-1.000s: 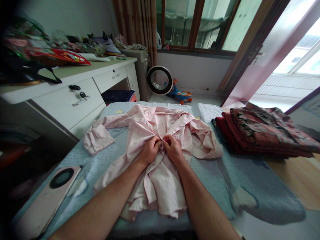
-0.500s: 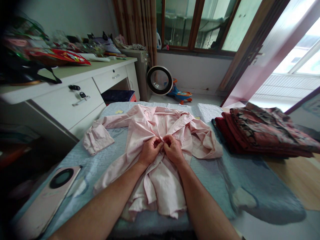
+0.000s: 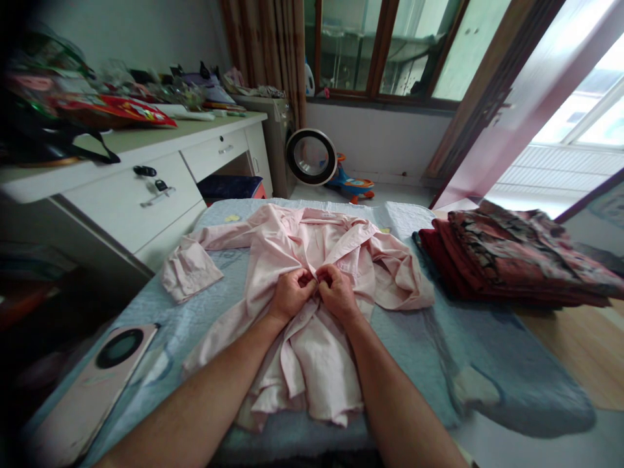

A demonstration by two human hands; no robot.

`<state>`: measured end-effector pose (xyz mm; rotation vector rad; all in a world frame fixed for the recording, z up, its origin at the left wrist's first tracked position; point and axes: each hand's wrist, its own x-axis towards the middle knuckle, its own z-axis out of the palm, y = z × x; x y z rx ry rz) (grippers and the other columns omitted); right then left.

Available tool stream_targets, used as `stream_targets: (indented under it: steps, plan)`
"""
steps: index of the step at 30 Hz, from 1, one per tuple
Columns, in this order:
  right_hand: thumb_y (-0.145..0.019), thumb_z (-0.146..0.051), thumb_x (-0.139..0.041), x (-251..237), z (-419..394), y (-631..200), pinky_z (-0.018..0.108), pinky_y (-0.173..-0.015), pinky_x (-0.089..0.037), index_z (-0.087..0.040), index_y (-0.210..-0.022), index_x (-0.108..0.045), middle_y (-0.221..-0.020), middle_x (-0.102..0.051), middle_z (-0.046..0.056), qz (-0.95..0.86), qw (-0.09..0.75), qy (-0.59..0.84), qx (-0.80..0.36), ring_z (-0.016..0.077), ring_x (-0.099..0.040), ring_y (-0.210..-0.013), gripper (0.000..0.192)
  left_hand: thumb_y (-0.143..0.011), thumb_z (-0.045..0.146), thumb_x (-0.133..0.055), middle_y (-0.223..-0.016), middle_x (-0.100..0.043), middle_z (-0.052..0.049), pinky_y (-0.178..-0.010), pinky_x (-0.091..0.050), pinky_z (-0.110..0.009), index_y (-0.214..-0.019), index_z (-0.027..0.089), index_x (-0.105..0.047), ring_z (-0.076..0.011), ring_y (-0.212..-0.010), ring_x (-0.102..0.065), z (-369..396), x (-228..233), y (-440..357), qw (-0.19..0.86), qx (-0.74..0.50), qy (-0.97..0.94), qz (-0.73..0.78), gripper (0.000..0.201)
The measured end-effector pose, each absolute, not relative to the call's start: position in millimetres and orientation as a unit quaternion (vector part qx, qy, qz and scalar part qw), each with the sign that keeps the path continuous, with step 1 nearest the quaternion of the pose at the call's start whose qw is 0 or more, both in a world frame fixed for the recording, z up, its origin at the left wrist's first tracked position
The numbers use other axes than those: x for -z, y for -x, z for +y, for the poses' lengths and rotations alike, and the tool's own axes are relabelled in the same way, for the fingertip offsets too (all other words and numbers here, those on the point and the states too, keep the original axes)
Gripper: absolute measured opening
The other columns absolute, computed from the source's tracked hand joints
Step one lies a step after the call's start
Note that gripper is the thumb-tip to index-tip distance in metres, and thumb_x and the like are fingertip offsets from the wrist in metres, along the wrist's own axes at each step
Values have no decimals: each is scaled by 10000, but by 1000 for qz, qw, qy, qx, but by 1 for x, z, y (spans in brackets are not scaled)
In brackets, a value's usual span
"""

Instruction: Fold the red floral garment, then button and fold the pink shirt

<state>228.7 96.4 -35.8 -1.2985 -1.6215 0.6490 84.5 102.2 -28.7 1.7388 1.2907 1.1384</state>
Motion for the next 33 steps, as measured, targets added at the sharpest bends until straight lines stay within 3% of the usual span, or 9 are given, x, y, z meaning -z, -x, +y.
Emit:
stream_targets:
  steps: [8,14,20,33]
  plan:
    - [-755,-179,-496,32,94,-225,285,-713,-472,-221,-851,-630,-777,-677,15,-672,465,534,-214,178,-619,-728,170,-706,198,-617,-587,-610,19,-560,-402,-226,-635,175,-573,-113,-537,-541,103,24,-87,332,-430,-659,521,87]
    - [-780,-157,-471,36,96,-228,297,-734,-463,-206,-1082,-609,-791,-656,15,-664,463,568,-150,182,-599,-726,335,-681,195,-611,-559,-559,34,-529,-350,-225,-615,184,-543,-109,-522,-491,102,23,-88,329,-427,-661,523,96]
    - [-843,-145,-430,33,97,-233,325,-818,-460,-184,-1124,-630,-945,-632,77,-684,446,572,-79,211,-578,-875,348,-686,181,-570,-542,-519,35,-556,-312,-249,-579,200,-478,-118,-527,-446,103,23,-87,288,-411,-675,541,142]
    - [-856,-170,-479,35,102,-241,391,-909,-359,-197,-1189,-646,-1035,-638,84,-685,384,618,35,262,-502,-993,374,-743,194,-519,-599,-586,-17,-620,-326,-286,-609,216,-489,-172,-584,-526,98,24,-88,216,-354,-726,548,139]
